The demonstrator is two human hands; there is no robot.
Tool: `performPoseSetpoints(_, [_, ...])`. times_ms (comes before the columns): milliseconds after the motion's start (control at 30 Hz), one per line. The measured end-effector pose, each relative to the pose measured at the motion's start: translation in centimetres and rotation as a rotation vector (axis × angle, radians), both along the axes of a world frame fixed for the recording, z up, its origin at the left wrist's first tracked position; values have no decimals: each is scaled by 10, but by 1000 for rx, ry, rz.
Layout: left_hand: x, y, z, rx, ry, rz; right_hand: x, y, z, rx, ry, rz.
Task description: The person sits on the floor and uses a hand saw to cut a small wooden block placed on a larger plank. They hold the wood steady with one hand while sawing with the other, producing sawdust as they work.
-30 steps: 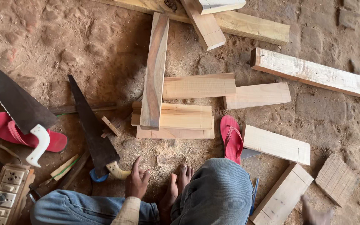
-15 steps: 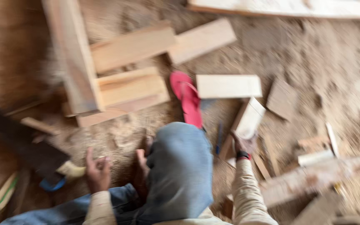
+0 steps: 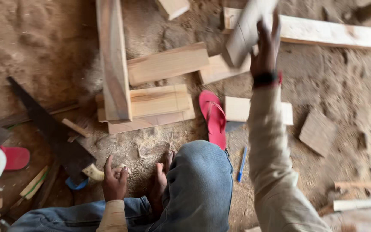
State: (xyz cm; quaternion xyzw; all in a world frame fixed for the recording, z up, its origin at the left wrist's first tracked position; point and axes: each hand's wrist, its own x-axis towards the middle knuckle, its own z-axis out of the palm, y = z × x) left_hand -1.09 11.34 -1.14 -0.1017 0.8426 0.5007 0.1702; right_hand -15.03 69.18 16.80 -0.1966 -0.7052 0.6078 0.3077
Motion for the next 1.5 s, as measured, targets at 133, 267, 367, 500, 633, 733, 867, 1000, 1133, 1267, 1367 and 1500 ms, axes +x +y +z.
performPoseSetpoints(133, [0,-7,1,-114,-47,39,-66,31,-20,135,-207,84])
performPoseSetpoints(267, [1,-6,-5,-106,-30,49,5,53,-86,722,-786,116])
performPoseSetpoints(367, [-1,-5,-14,-125,170,51,106,55,-123,959,-1189,337])
performPoseSetpoints(500, [-16,-11,-22,-422,347,153,172,46,-135,1197,-1359,514])
performPoseSetpoints(633, [-40,-22,-13,-928,55,110,161,32,-117,1293,-1305,482])
performPoseSetpoints(733, [-50,-26,5,-775,-90,131,143,28,-93,1241,-1375,444])
performPoseSetpoints(867, [-48,-26,25,-774,-111,288,117,11,-57,1104,-1119,350])
performPoseSetpoints(1000, [-41,-24,21,-566,-215,338,58,-51,-46,1117,-861,470])
performPoseSetpoints(1133, [-36,-25,2,-439,-451,325,-34,-145,-54,1219,-718,673])
performPoseSetpoints(1267, [-26,-27,-17,-266,6,422,-94,-227,-76,1289,-782,775])
performPoseSetpoints(1367, [-20,-27,-17,-205,23,576,-95,-253,-98,1173,-883,736])
performPoseSetpoints(1500, [-22,-31,-2,-39,299,709,-75,-253,-117,1127,-659,632])
